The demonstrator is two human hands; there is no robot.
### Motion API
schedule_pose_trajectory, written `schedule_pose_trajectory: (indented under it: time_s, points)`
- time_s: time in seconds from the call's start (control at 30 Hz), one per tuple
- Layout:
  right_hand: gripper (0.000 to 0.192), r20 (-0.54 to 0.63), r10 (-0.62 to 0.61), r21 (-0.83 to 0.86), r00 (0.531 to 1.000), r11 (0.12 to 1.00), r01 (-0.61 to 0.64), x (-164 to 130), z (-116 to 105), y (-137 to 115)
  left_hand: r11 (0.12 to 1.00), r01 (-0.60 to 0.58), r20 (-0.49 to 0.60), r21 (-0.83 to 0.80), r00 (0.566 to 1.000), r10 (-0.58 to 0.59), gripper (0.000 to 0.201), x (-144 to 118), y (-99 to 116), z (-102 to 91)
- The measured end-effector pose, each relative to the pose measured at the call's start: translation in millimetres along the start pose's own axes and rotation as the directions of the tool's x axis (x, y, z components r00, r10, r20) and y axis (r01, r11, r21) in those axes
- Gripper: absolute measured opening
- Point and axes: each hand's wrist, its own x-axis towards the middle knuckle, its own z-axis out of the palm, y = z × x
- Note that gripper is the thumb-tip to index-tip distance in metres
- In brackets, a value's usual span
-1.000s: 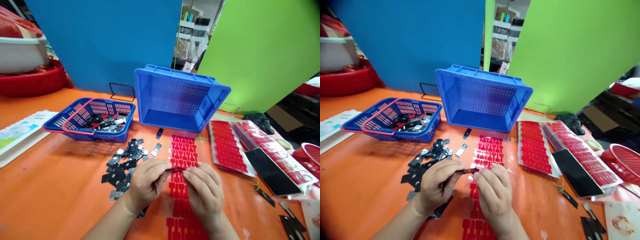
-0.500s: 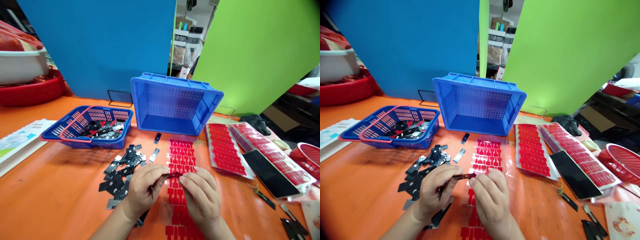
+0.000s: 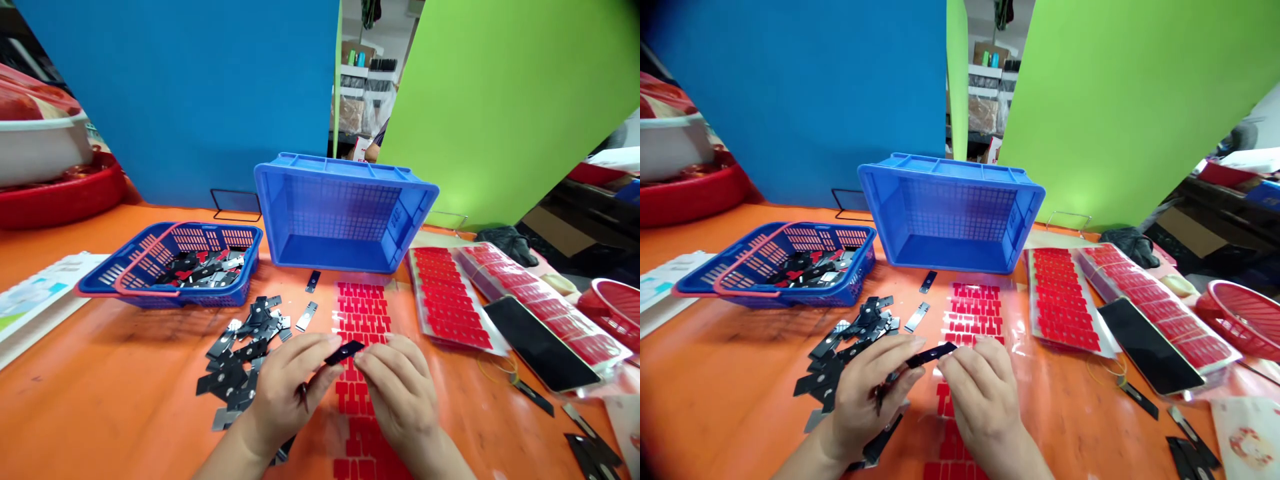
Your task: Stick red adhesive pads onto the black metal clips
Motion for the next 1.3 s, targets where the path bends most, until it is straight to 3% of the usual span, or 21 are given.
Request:
schedule_pose_trajectory:
  time_s: [0.17, 0.57, 1.3]
  points:
    - [0.026, -0.042, 0.034, -0.032, 0.999, 0.999, -0.036, 0.7, 2.3, -0.1, 1.0, -0.003, 0.046, 0.008, 0.999, 0.003, 0.035, -0.6, 0.0, 2.1]
    - [0.017, -0.069, 0.073, -0.021, 0.995, 0.997, -0.074, 4.1, 6.1, -8.7, 1.0, 0.024, -0.012, -0.02, 1.0, -0.024, 0.034, -2.3, 1.2, 2.5]
    - [0.022, -0.053, 0.111, 0.05, 0.992, 0.993, -0.108, -0.8, 3.7, -9.1, 0.997, 0.072, -0.052, 0.01, 0.996, -0.072, 0.029, -0.9, 4.3, 5.6]
